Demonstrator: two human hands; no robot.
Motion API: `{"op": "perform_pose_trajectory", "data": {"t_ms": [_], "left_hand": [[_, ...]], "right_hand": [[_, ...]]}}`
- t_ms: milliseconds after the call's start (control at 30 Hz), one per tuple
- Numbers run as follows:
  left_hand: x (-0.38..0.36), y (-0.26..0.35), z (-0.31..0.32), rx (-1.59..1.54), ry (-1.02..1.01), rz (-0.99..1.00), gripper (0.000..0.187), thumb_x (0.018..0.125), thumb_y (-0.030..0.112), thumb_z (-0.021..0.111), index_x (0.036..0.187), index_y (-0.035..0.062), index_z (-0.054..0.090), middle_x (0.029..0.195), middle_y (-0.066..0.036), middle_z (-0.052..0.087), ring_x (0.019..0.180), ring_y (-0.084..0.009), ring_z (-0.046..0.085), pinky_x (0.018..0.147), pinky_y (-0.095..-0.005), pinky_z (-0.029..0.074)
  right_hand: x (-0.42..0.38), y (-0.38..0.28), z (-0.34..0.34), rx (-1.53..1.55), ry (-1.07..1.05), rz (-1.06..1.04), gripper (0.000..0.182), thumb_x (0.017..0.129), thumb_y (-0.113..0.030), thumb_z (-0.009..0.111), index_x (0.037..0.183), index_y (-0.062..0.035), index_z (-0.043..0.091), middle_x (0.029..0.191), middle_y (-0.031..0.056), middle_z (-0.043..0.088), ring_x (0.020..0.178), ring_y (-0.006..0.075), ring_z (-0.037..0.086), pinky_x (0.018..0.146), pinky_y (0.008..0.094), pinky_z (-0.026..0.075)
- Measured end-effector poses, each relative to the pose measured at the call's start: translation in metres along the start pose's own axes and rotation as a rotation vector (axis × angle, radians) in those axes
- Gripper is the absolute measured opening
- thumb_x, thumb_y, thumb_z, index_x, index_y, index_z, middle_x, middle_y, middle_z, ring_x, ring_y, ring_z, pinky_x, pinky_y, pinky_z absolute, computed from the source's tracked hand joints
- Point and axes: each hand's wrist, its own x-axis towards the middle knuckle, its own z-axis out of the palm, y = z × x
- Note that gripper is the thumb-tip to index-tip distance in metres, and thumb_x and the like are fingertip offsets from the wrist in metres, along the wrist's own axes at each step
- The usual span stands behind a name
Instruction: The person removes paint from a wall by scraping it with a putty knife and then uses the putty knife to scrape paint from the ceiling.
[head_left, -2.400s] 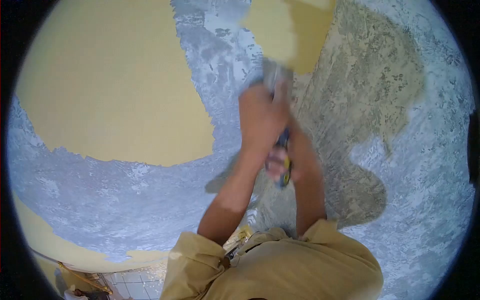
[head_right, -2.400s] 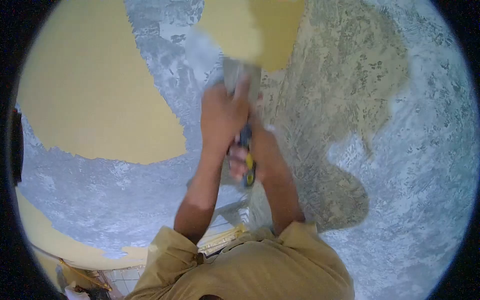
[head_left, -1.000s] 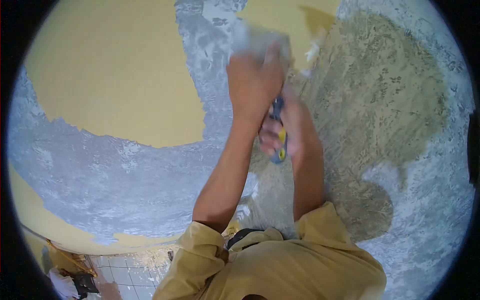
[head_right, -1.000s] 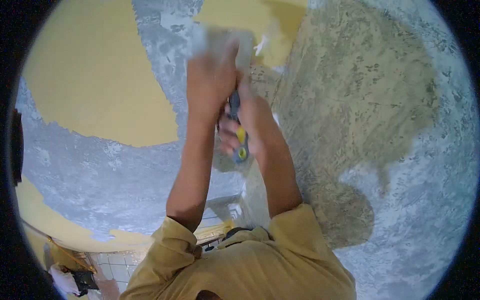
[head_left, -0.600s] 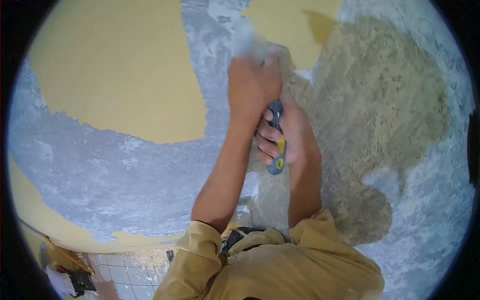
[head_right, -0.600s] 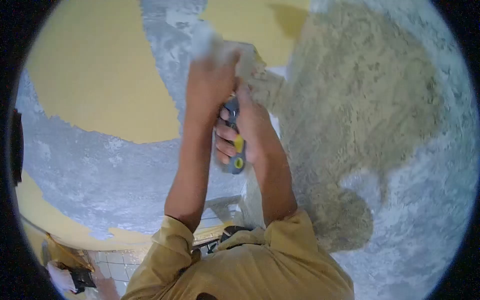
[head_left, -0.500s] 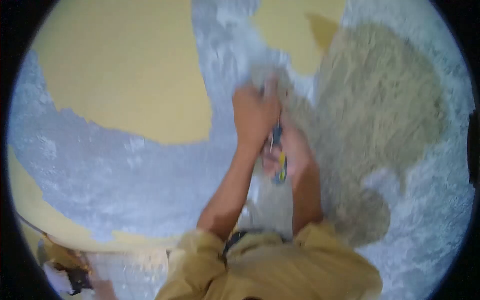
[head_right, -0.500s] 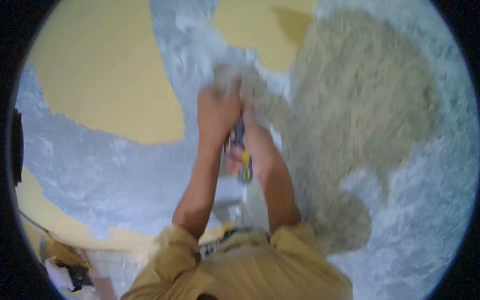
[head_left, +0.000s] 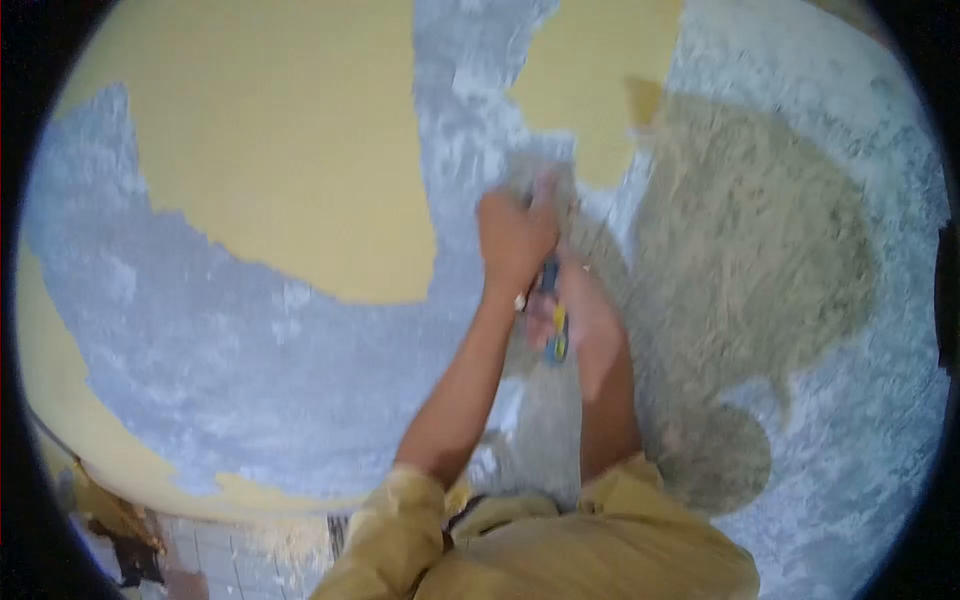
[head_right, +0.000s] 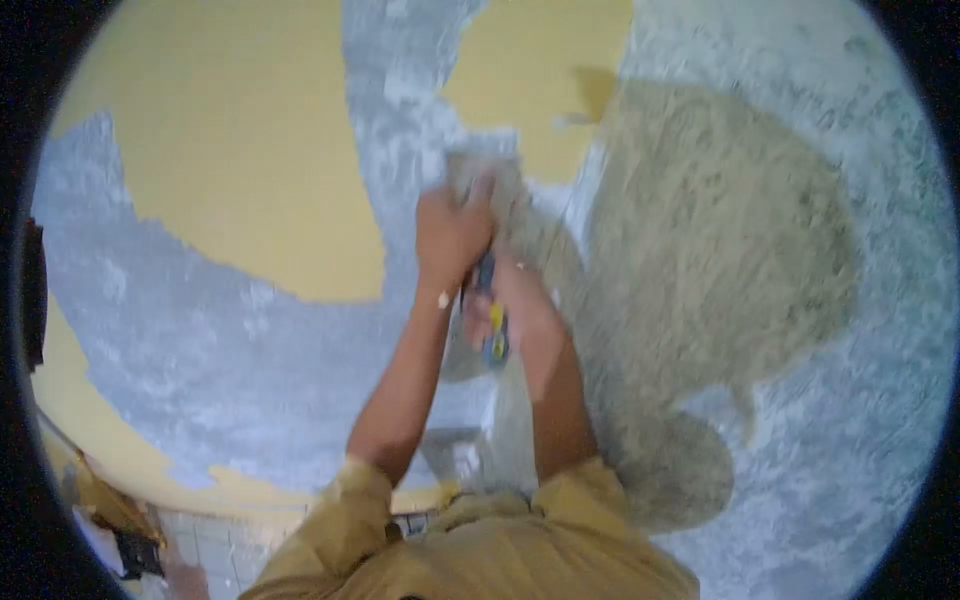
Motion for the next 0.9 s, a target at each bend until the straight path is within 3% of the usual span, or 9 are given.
{"op": "perform_pose_trajectory", "data": {"t_ms": [133,233,267,367,433,633,700,833,900], "left_hand": [[0.042,0.035,0.002,0.212,-0.328,-0.48,0.039,0.079,0.03,0.059,0.08,-0.0085,0.064,0.078,-0.031,0.06,0.078,-0.0435,0.061,0.067,-0.043,0.049],[-0.015,0.004,-0.012,0.004,-0.195,-0.413,0.043,0.077,0.032,0.06,0.072,-0.0105,0.06,0.07,-0.032,0.058,0.073,-0.0448,0.06,0.062,-0.0454,0.047],[-0.012,-0.011,-0.012,0.326,-0.291,-0.306,0.042,0.078,0.032,0.059,0.07,-0.0091,0.06,0.066,-0.029,0.059,0.073,-0.0421,0.062,0.063,-0.0453,0.047],[0.029,0.029,-0.011,0.284,-0.331,-0.56,0.044,0.078,0.033,0.058,0.068,-0.0096,0.06,0.063,-0.028,0.058,0.066,-0.0397,0.063,0.06,-0.0444,0.047],[0.012,0.027,-0.016,0.248,-0.31,-0.389,0.047,0.079,0.033,0.058,0.065,-0.0116,0.058,0.06,-0.028,0.057,0.058,-0.0392,0.06,0.054,-0.0419,0.047],[0.035,0.033,-0.027,0.195,-0.306,-0.647,0.047,0.08,0.034,0.059,0.061,-0.0088,0.059,0.058,-0.025,0.058,0.055,-0.0345,0.06,0.056,-0.0389,0.047],[0.004,0.012,-0.031,0.401,-0.164,-0.29,0.047,0.08,0.035,0.06,0.061,-0.0081,0.058,0.056,-0.023,0.057,0.053,-0.0298,0.06,0.057,-0.0376,0.047],[0.045,0.036,-0.022,0.089,-0.308,-0.639,0.044,0.081,0.034,0.059,0.074,-0.0096,0.062,0.064,-0.029,0.058,0.063,-0.0356,0.064,0.061,-0.0409,0.047],[0.022,0.021,-0.027,0.209,-0.304,-0.532,0.044,0.08,0.035,0.06,0.072,-0.0083,0.062,0.064,-0.027,0.059,0.06,-0.0344,0.063,0.059,-0.0412,0.046]], "right_hand": [[-0.003,0.017,-0.027,0.07,-0.04,0.134,0.052,0.088,-0.059,0.036,0.062,-0.0148,0.039,0.041,-0.0014,0.029,0.028,0.0178,0.031,0.029,0.0337,0.028],[-0.016,0.022,-0.017,0.088,-0.11,0.155,0.051,0.088,-0.059,0.037,0.062,-0.015,0.039,0.04,-0.0021,0.029,0.028,0.0175,0.031,0.029,0.0339,0.028],[-0.027,0.028,-0.014,0.086,-0.14,0.204,0.051,0.088,-0.059,0.037,0.062,-0.0152,0.04,0.04,-0.0026,0.029,0.028,0.0171,0.031,0.029,0.034,0.028],[-0.03,-0.004,0.001,0.085,-0.154,0.111,0.052,0.087,-0.061,0.039,0.062,-0.0145,0.041,0.04,-0.002,0.029,0.028,0.0168,0.031,0.03,0.0336,0.028],[-0.027,0.005,-0.006,0.093,-0.193,0.135,0.053,0.087,-0.061,0.039,0.065,-0.0129,0.041,0.041,-0.0002,0.03,0.028,0.0171,0.029,0.03,0.0346,0.028],[-0.02,0.005,0.019,0.131,-0.214,0.075,0.054,0.088,-0.06,0.037,0.065,-0.0114,0.039,0.041,0.0014,0.029,0.028,0.0174,0.028,0.03,0.0353,0.028],[-0.031,0.028,0.013,0.091,-0.164,0.165,0.053,0.089,-0.059,0.036,0.065,-0.0113,0.039,0.042,0.0014,0.03,0.028,0.0172,0.029,0.03,0.0355,0.028],[-0.025,-0.004,0.022,0.079,-0.185,0.048,0.052,0.09,-0.057,0.035,0.066,-0.0116,0.041,0.042,0.0007,0.03,0.027,0.0171,0.029,0.03,0.036,0.029],[-0.029,0.026,0.005,0.053,-0.155,0.15,0.051,0.09,-0.057,0.036,0.066,-0.0121,0.041,0.042,0.0002,0.03,0.027,0.0172,0.03,0.03,0.0359,0.029]]}}
